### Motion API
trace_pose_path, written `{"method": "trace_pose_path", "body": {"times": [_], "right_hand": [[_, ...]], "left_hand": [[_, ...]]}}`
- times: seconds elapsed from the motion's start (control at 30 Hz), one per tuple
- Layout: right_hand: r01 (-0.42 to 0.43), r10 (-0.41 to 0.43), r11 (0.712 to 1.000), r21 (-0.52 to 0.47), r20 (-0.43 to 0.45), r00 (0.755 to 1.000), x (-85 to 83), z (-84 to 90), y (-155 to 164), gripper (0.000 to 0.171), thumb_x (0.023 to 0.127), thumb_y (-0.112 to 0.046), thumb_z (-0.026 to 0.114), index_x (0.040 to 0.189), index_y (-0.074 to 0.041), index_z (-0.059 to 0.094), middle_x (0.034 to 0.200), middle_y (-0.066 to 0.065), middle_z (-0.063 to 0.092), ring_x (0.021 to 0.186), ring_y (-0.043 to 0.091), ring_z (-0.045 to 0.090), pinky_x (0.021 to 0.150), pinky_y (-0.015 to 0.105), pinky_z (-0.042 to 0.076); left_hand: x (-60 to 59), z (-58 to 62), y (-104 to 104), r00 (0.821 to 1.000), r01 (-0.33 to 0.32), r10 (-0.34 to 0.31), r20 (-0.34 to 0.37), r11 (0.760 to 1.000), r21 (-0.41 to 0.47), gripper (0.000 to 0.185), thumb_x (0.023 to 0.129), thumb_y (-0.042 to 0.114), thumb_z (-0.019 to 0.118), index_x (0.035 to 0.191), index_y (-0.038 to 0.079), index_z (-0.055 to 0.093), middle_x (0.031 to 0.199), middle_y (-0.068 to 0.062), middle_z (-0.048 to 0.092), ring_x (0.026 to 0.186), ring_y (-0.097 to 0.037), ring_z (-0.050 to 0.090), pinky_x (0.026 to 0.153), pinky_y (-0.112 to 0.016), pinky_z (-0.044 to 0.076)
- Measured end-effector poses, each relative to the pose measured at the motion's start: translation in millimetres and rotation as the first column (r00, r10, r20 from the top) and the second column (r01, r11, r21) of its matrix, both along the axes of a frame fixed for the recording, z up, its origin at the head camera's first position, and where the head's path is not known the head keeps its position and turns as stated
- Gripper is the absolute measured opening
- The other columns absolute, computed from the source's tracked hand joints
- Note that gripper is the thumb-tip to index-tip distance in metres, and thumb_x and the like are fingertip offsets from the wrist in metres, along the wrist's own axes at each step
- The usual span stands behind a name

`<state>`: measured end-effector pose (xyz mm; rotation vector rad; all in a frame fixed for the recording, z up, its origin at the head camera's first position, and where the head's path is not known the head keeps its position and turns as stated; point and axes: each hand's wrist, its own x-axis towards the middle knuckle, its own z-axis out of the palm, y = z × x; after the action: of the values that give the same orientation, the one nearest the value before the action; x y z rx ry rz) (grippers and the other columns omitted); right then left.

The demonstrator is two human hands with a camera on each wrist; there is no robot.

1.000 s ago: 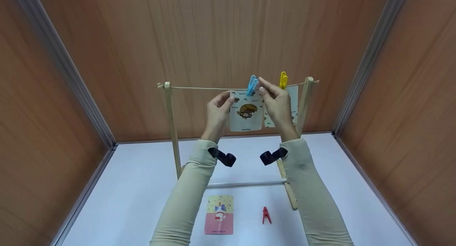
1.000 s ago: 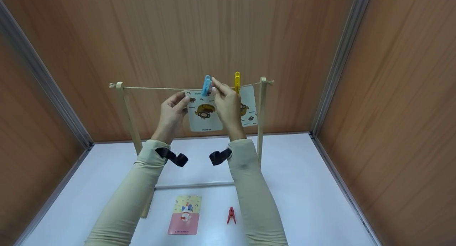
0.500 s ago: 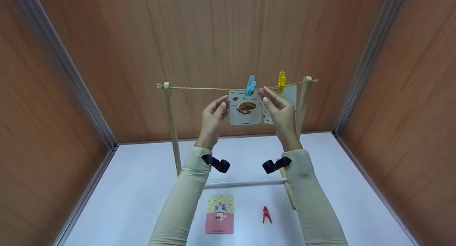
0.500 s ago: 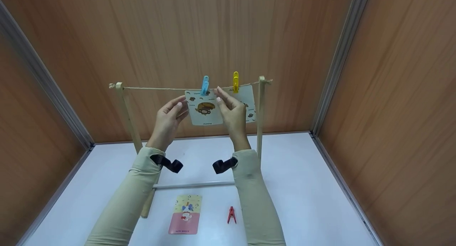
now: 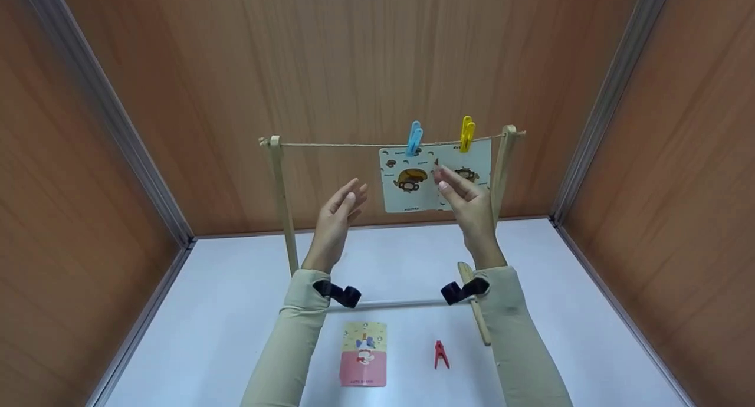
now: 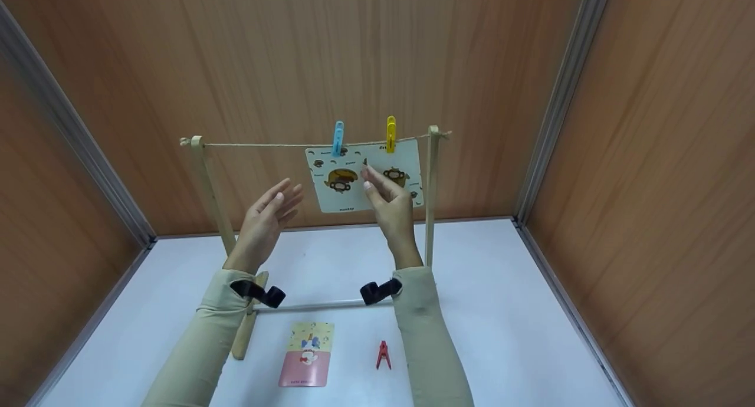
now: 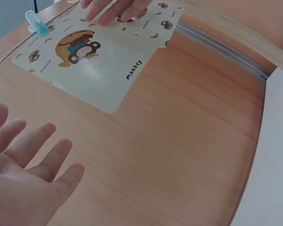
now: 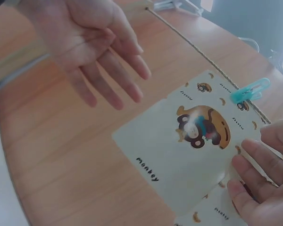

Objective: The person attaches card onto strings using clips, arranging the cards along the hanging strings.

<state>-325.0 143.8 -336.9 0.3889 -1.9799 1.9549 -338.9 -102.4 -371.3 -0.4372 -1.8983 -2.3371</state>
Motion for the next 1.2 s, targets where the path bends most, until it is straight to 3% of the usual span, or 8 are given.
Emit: {"method": "trace_pose_path", "body": {"times": [0.37,0.63,0.87,1.2], "right_hand": [[-0.008,0.006,1.0,0.013,0.141,0.99,9.1,-35.8,7,0.038,0.096,-0.02,0.06,0.133,-0.011,0.057,0.132,0.009,0.061,0.123,0.02,0.057,0.107,0.03,0.04],[-0.015,0.016,1.0,-0.006,0.227,0.974,14.9,-69.6,14,0.037,0.097,-0.015,0.057,0.133,-0.008,0.056,0.13,0.011,0.062,0.118,0.019,0.06,0.098,0.021,0.046],[-0.01,0.001,0.999,0.036,0.264,0.964,23.4,-102.6,18,0.038,0.096,-0.021,0.06,0.131,-0.008,0.058,0.125,0.01,0.065,0.11,0.016,0.063,0.094,0.02,0.048],[0.002,-0.024,0.998,0.068,0.33,0.944,41.2,-146.2,23,0.039,0.094,-0.019,0.063,0.129,-0.004,0.059,0.123,0.013,0.065,0.114,0.021,0.062,0.091,0.017,0.049]], "left_hand": [[13.3,-52.4,-24,0.995,-0.042,0.045,0.09,0.998,-0.041,0.04,0.105,0.026,0.039,0.142,0.012,0.045,0.143,-0.01,0.05,0.136,-0.027,0.043,0.115,-0.044,0.03],[20.9,-91.6,-34,0.987,-0.059,0.071,0.147,0.995,-0.083,0.043,0.104,0.029,0.04,0.141,0.007,0.045,0.142,-0.014,0.051,0.134,-0.033,0.044,0.113,-0.047,0.032],[27.7,-123.2,-40,0.971,-0.094,0.121,0.207,0.986,-0.136,0.042,0.103,0.028,0.044,0.137,0.004,0.049,0.136,-0.015,0.056,0.129,-0.034,0.05,0.109,-0.05,0.036],[45.2,-165.8,-45,0.963,-0.055,0.101,0.251,0.982,-0.183,0.043,0.104,0.028,0.041,0.134,-0.002,0.048,0.135,-0.021,0.052,0.128,-0.038,0.046,0.109,-0.053,0.033]]}}
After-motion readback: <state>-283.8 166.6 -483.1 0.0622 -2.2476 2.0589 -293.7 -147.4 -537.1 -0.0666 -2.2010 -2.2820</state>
